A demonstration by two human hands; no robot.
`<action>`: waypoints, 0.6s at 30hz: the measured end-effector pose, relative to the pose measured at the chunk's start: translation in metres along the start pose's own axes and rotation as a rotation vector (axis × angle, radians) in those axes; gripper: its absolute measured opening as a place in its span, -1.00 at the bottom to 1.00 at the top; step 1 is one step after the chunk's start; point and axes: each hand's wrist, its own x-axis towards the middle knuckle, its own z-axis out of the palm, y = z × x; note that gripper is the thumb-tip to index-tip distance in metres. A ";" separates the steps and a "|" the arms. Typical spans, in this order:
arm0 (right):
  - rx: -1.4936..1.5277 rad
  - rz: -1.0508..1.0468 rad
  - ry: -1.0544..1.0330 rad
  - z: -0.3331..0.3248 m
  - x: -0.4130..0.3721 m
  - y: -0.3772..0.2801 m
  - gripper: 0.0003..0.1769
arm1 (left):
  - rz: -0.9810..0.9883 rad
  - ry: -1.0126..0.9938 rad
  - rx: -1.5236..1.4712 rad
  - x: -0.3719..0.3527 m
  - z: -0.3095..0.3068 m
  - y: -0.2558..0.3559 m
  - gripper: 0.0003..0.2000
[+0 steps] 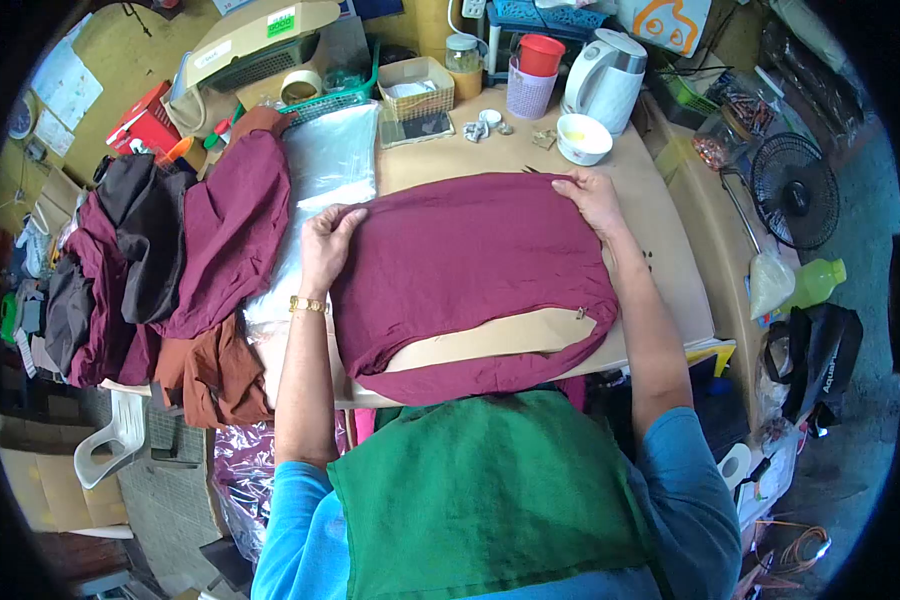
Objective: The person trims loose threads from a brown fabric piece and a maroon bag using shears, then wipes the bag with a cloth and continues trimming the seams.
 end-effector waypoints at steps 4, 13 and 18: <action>-0.013 0.056 0.061 0.010 -0.007 0.018 -0.86 | -0.169 -0.095 -0.079 -0.009 -0.011 -0.016 -0.71; -0.075 0.135 0.016 0.003 -0.015 0.029 -0.69 | -0.195 -0.123 -0.181 -0.002 -0.013 -0.033 -0.60; -0.518 0.059 -0.092 0.007 -0.022 0.019 -0.77 | -0.012 -0.026 0.439 -0.003 -0.012 -0.023 -0.73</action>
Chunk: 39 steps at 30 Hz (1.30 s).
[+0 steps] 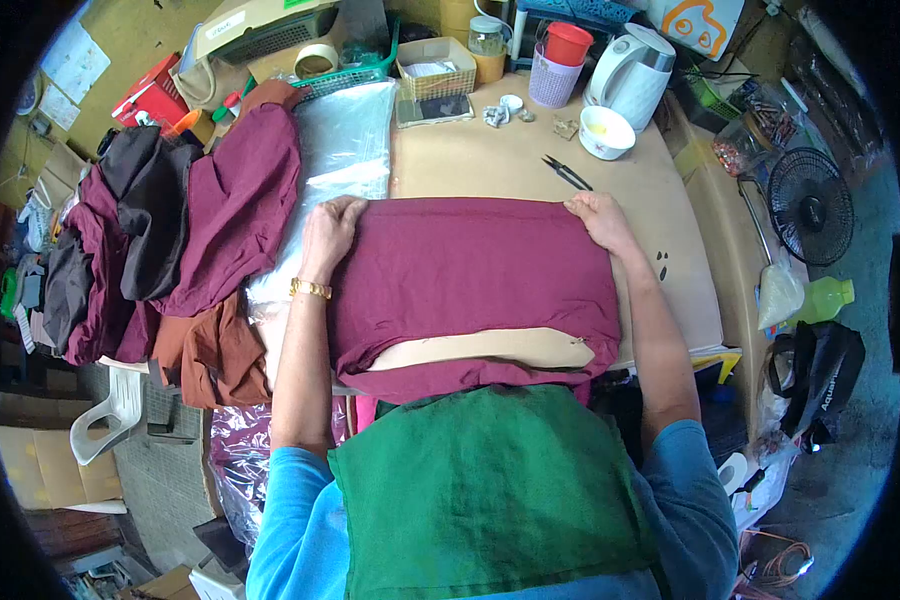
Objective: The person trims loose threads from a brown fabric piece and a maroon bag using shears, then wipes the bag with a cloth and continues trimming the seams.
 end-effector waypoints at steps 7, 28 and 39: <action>-0.112 -0.139 0.141 -0.006 0.052 -0.042 -0.76 | 0.199 -0.411 0.370 -0.097 -0.002 0.129 -0.33; -0.561 -0.250 0.302 0.057 0.248 -0.049 -0.85 | 0.245 -0.360 0.383 -0.082 0.057 0.098 -0.24; -0.444 -0.265 0.238 0.033 0.221 -0.097 -0.85 | 0.277 -0.323 0.379 -0.088 0.060 0.090 -0.34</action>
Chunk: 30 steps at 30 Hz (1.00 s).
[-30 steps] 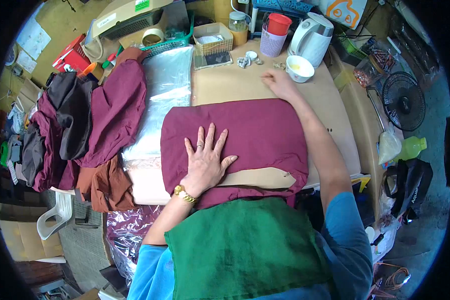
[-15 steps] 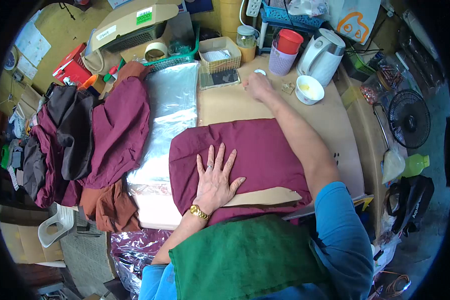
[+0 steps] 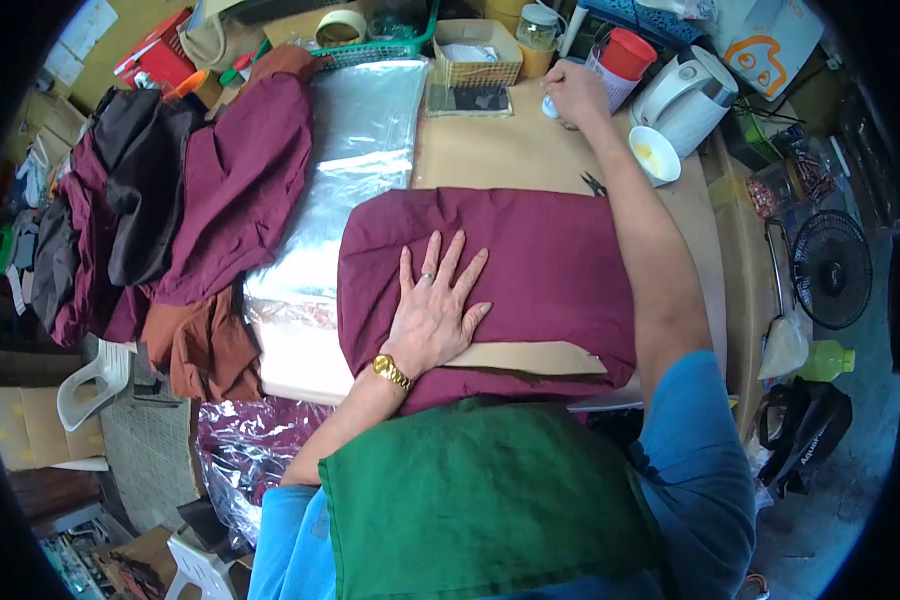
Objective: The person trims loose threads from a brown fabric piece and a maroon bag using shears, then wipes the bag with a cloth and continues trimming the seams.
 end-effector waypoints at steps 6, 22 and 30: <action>1.232 0.173 -0.709 -0.061 -0.198 -0.099 -0.84 | 0.011 0.023 -0.007 -0.003 0.003 -0.003 -0.27; 0.476 -0.083 -0.523 -0.060 -0.328 -0.115 -0.83 | 0.038 0.256 -0.313 -0.056 -0.009 -0.003 -0.73; 0.418 -0.306 -0.339 -0.048 -0.343 -0.124 -0.87 | -0.053 0.098 -0.224 -0.065 -0.002 0.003 -0.58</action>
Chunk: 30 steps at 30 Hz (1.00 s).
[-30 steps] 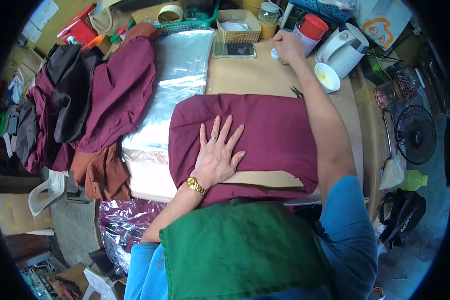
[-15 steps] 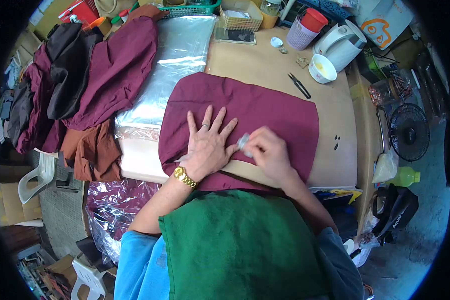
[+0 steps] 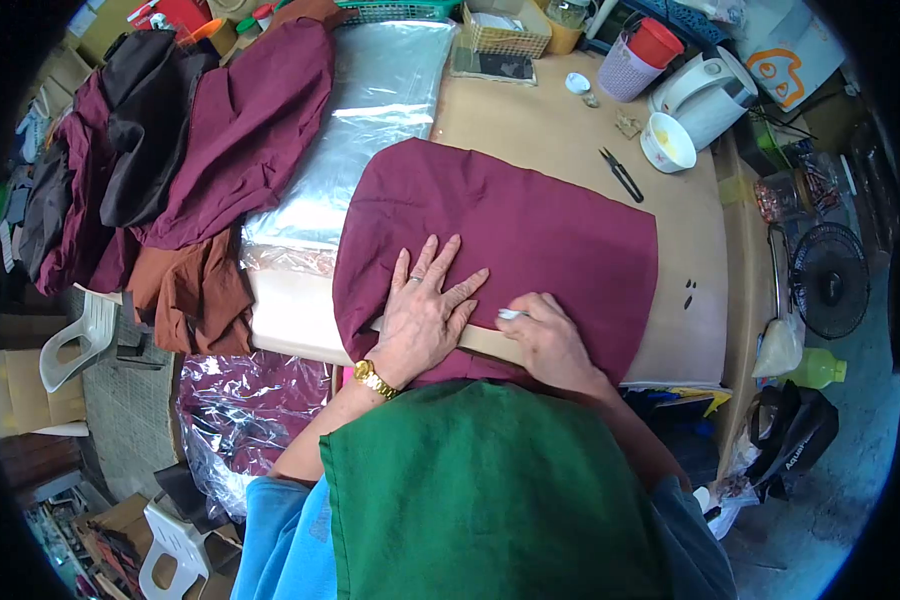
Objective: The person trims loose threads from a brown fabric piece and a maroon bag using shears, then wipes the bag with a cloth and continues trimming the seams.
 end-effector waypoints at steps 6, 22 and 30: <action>0.211 0.124 0.052 0.001 0.026 -0.015 -0.87 | 0.016 -0.039 0.051 0.002 -0.003 0.003 -0.57; -0.018 0.007 -0.036 0.006 0.006 0.000 -0.93 | 0.008 -0.023 0.022 0.001 -0.002 0.002 -0.55; 0.018 -0.062 0.066 0.028 0.022 -0.009 -0.90 | 0.000 -0.032 0.060 0.002 -0.002 0.003 -0.56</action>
